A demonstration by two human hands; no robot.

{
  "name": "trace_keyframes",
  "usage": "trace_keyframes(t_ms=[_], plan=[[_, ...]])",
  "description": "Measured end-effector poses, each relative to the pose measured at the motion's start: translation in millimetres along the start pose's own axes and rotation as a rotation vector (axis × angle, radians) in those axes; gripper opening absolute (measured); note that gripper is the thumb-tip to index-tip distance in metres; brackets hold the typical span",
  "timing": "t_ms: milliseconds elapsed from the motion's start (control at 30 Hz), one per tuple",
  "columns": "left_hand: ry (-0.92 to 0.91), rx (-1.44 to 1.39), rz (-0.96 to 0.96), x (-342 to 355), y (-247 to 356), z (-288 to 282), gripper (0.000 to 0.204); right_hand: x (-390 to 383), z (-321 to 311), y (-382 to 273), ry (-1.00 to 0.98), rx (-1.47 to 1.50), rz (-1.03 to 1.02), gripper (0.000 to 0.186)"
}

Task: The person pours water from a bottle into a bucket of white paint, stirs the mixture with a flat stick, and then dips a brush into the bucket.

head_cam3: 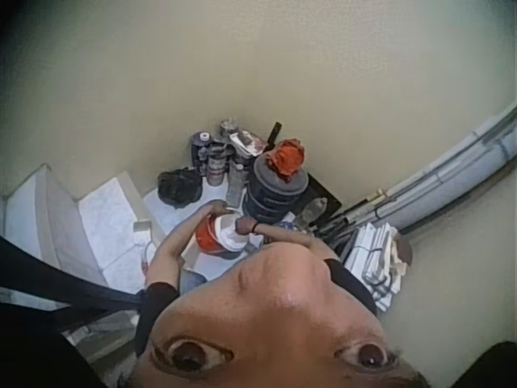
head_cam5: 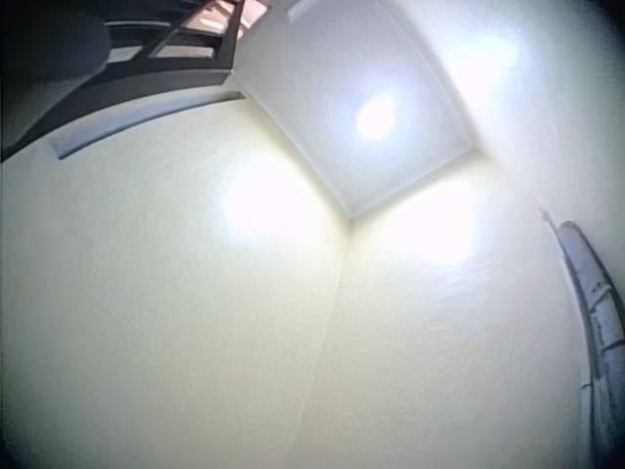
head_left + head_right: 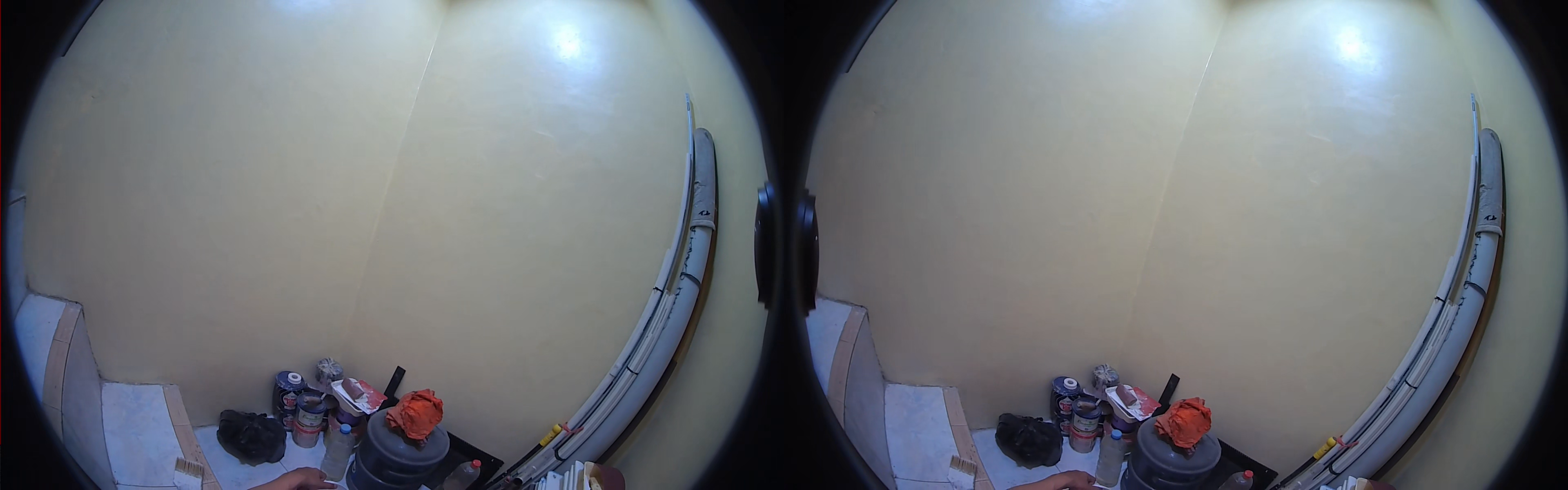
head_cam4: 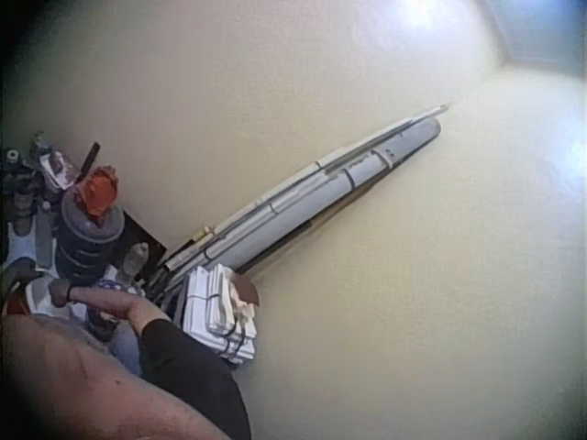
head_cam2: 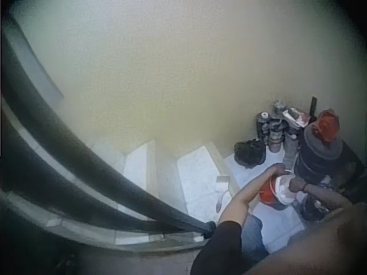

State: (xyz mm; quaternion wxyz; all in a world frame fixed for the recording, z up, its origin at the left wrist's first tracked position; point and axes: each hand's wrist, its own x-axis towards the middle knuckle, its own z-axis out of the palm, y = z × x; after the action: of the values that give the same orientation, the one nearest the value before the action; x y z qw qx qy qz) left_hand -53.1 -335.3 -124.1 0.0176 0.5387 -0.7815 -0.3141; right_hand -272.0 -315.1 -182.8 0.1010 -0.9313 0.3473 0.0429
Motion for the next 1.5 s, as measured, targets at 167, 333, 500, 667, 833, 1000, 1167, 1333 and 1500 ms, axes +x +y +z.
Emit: trace_keyframes(t_ms=[167, 333, 500, 667, 833, 1000, 1167, 1333, 1500], plan=[[-0.034, -0.01, -0.023, 1, -5, -1, 0.093, 0, -4, -5, 0.0, 0.001, -0.016, 0.027], [-0.073, -0.021, -0.031, 11, -11, 3, 0.094, -1, -7, -4, 0.011, -0.004, -0.022, 0.03], [-0.125, -0.069, -0.057, 31, -32, 17, 0.095, -1, -9, -10, -0.007, 0.007, -0.023, 0.03], [-0.095, 0.0, -0.011, 28, -34, 11, 0.096, 2, -8, -9, -0.013, 0.008, -0.032, 0.03], [0.033, 0.033, 0.014, -8, 4, -6, 0.076, -1, -3, -2, -0.017, 0.013, -0.014, 0.03], [-0.133, -0.011, -0.104, 0, -12, -4, 0.098, 5, -4, -6, -0.017, 0.017, -0.03, 0.031], [-0.141, -0.032, -0.126, -3, -4, -5, 0.096, 2, -1, -5, -0.022, 0.02, -0.021, 0.031], [-0.141, -0.028, -0.115, -7, -2, -8, 0.094, 4, -2, -6, -0.019, 0.017, -0.03, 0.031], [-0.135, -0.029, -0.117, -7, -4, -7, 0.093, 5, 4, -3, -0.032, 0.016, -0.031, 0.031]])
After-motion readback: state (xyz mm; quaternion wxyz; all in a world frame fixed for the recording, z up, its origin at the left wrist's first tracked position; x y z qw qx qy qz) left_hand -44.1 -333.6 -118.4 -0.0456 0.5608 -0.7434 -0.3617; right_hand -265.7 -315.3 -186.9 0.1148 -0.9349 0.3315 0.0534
